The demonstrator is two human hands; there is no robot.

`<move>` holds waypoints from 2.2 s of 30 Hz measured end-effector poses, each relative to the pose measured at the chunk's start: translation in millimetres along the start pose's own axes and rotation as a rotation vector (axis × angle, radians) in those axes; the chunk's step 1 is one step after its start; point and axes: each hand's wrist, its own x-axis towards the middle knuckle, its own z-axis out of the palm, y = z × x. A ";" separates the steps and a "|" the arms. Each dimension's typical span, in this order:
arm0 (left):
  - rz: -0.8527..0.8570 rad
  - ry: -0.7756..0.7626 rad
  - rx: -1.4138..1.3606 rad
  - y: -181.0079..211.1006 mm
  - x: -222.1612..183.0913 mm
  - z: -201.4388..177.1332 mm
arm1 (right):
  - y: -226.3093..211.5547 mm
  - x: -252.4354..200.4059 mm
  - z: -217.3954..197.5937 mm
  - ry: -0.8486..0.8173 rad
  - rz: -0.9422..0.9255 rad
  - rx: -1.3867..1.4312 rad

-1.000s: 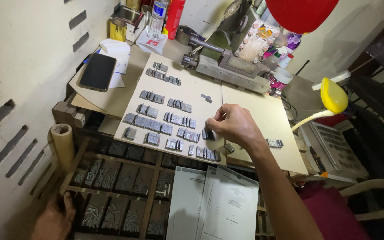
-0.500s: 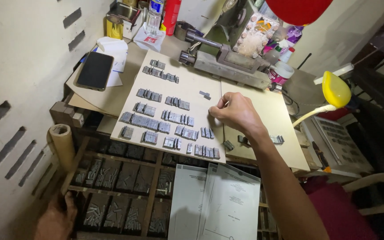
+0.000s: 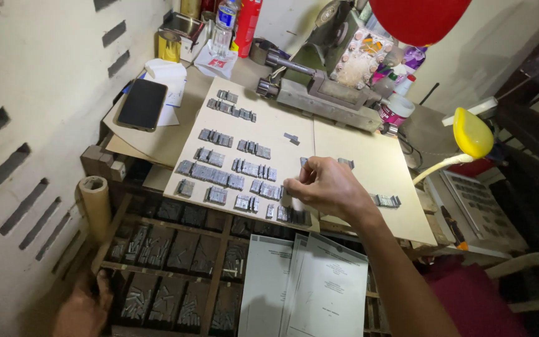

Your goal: The person is organizing a layout for printing by selecting individual metal type characters from a tray and arranging them on a board, while occasionally referring to printed proofs.

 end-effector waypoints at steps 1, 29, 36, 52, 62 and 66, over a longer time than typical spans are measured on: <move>-0.003 0.000 0.001 2.1 0.8 -3.7 | -0.7 0.2 0.3 -0.002 -0.002 -0.001; -0.270 -0.315 -0.031 31.1 0.8 -47.7 | -25.7 5.7 -3.5 0.060 0.096 0.025; -0.202 -0.241 -0.047 19.1 0.3 -30.4 | -20.5 -7.3 -7.0 0.055 0.064 -0.016; -0.106 -0.082 -0.039 13.8 -2.4 -16.9 | -9.3 -23.7 -2.3 0.005 0.073 -0.080; -0.088 0.060 -0.544 97.1 -15.2 -179.3 | 23.1 -27.0 -35.5 0.161 -0.083 0.172; 0.622 0.485 -0.518 121.3 -4.8 -223.5 | 21.8 -37.0 -41.2 0.273 -0.137 0.163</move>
